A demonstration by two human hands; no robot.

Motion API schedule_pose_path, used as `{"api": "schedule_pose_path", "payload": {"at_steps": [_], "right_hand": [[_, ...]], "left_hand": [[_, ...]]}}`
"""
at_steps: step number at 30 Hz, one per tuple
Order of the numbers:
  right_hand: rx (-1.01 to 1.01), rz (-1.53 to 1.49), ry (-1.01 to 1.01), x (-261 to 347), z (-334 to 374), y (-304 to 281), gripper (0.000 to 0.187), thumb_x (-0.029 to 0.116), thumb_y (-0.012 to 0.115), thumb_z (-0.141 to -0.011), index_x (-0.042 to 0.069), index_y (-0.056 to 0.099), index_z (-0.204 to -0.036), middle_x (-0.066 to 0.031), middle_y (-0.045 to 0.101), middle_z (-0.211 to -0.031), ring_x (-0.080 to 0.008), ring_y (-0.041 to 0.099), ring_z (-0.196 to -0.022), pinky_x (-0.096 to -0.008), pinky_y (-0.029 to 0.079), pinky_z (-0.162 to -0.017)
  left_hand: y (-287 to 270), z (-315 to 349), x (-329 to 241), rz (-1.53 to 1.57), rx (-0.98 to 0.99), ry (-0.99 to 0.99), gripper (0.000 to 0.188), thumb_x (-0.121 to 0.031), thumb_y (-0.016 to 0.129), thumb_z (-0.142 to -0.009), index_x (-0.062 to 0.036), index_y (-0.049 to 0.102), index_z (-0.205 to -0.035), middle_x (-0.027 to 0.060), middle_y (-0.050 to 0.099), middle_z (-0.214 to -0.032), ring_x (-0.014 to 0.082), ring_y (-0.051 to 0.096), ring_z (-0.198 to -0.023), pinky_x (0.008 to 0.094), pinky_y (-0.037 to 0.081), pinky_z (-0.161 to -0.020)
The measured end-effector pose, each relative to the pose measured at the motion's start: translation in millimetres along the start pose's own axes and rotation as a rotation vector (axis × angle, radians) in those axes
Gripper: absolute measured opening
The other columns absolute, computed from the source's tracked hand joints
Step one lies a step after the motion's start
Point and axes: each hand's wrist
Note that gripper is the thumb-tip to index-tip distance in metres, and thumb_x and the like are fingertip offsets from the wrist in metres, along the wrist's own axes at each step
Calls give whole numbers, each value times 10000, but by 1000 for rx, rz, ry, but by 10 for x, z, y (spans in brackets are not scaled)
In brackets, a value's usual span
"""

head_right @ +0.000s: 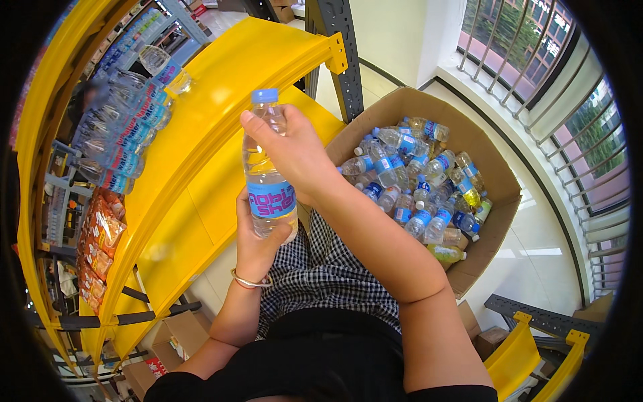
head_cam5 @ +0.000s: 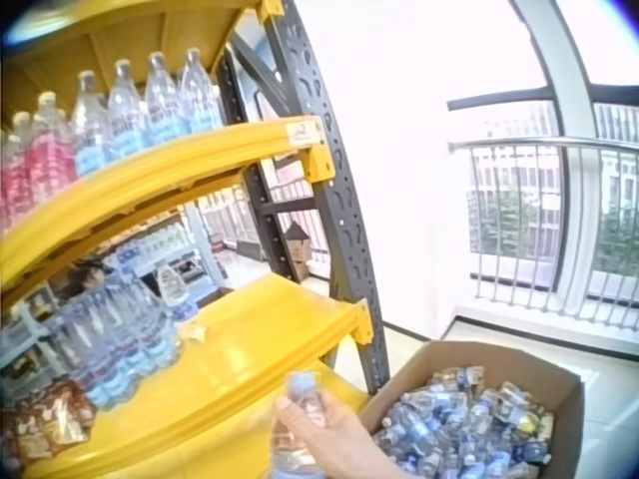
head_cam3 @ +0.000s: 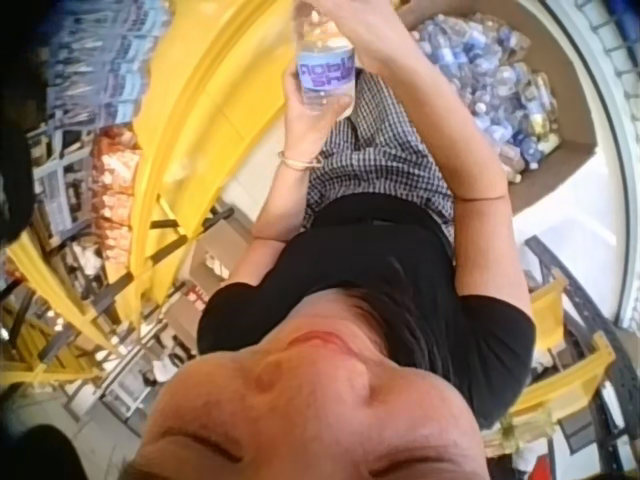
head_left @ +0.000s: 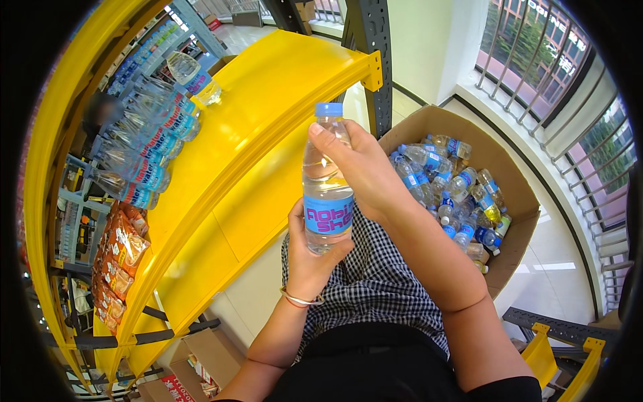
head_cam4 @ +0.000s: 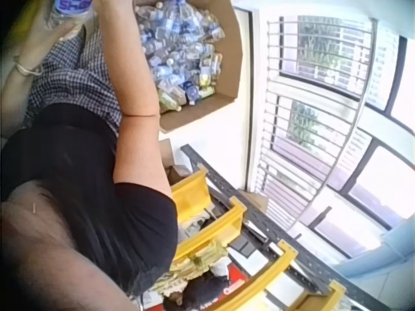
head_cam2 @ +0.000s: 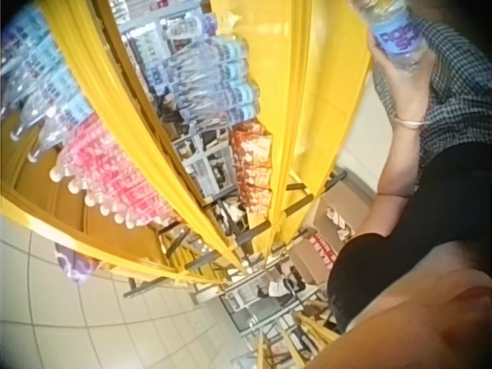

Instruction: The person sits on the floor and repeatedly picks up water bottles from a cardboard box, then places them on a yellow shelf. The person handles the bottles one at a time, arranging them in rows on the shelf.

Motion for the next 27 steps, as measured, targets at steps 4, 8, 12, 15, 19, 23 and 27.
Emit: {"api": "schedule_pose_path", "payload": {"at_steps": [4, 8, 12, 15, 19, 23, 27], "right_hand": [[109, -130, 35, 69, -12, 80, 440, 254, 587, -894, -29, 434, -1195, -101, 556, -1052, -157, 550, -951, -284, 464, -799], [195, 44, -107, 67, -94, 84, 614, 255, 592, -888, -70, 320, -1332, -184, 465, -1269, -230, 475, -1153, -310, 407, -934], [331, 265, -172, -89, -122, 70, 638, 242, 604, -877, -43, 301, -1360, -194, 420, -1330, -262, 403, -1247, -360, 364, -992], [480, 389, -181, -217, -73, 68, 704, 248, 671, -825, 11, 301, -1375, -176, 437, -1312, -268, 423, -1216, -400, 387, -963], [436, 646, -374, -152, -151, 183, 800, 292, 711, -789, 15, 263, -1392, -192, 421, -1316, -286, 415, -1219, -398, 396, -956], [428, 663, -458, -59, -463, 336, 802, 255, 759, -743, 1, 310, -1357, -177, 518, -1215, -264, 518, -1114, -357, 425, -922], [417, 599, -515, -110, -974, 447, 728, 166, 774, -711, 7, 374, -1298, -150, 593, -1098, -251, 579, -1026, -345, 440, -894]], "left_hand": [[-80, -103, -56, 37, -34, -95, 631, -181, 703, -804, 0, 340, -1286, 86, 557, -1114, 160, 561, -1005, 318, 453, -892], [-271, -193, -103, 315, 64, -154, 560, -351, 616, -860, -4, 417, -1251, 117, 571, -1150, 202, 582, -1019, 346, 475, -878], [-404, -366, -251, 382, 67, -128, 646, -507, 573, -843, -9, 454, -1237, 128, 567, -1175, 271, 581, -1055, 395, 479, -896], [-462, -599, -334, 384, 45, -18, 632, -516, 530, -867, -18, 451, -1249, 123, 567, -1172, 251, 568, -1064, 391, 458, -920], [-569, -870, -475, 397, 24, 10, 581, -480, 505, -895, -33, 435, -1259, 112, 557, -1183, 221, 557, -1077, 370, 442, -939], [-601, -1166, -595, 376, 57, 70, 547, -328, 568, -905, -36, 351, -1314, 75, 514, -1207, 169, 510, -1114, 321, 431, -930], [-810, -1563, -690, 91, 45, 142, 580, -298, 626, -873, -23, 370, -1314, 80, 528, -1185, 159, 511, -1091, 298, 423, -918]]}}
Point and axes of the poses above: each hand's wrist, its own z-axis away from the middle knuckle, its own y-axis out of the palm, x = y × z
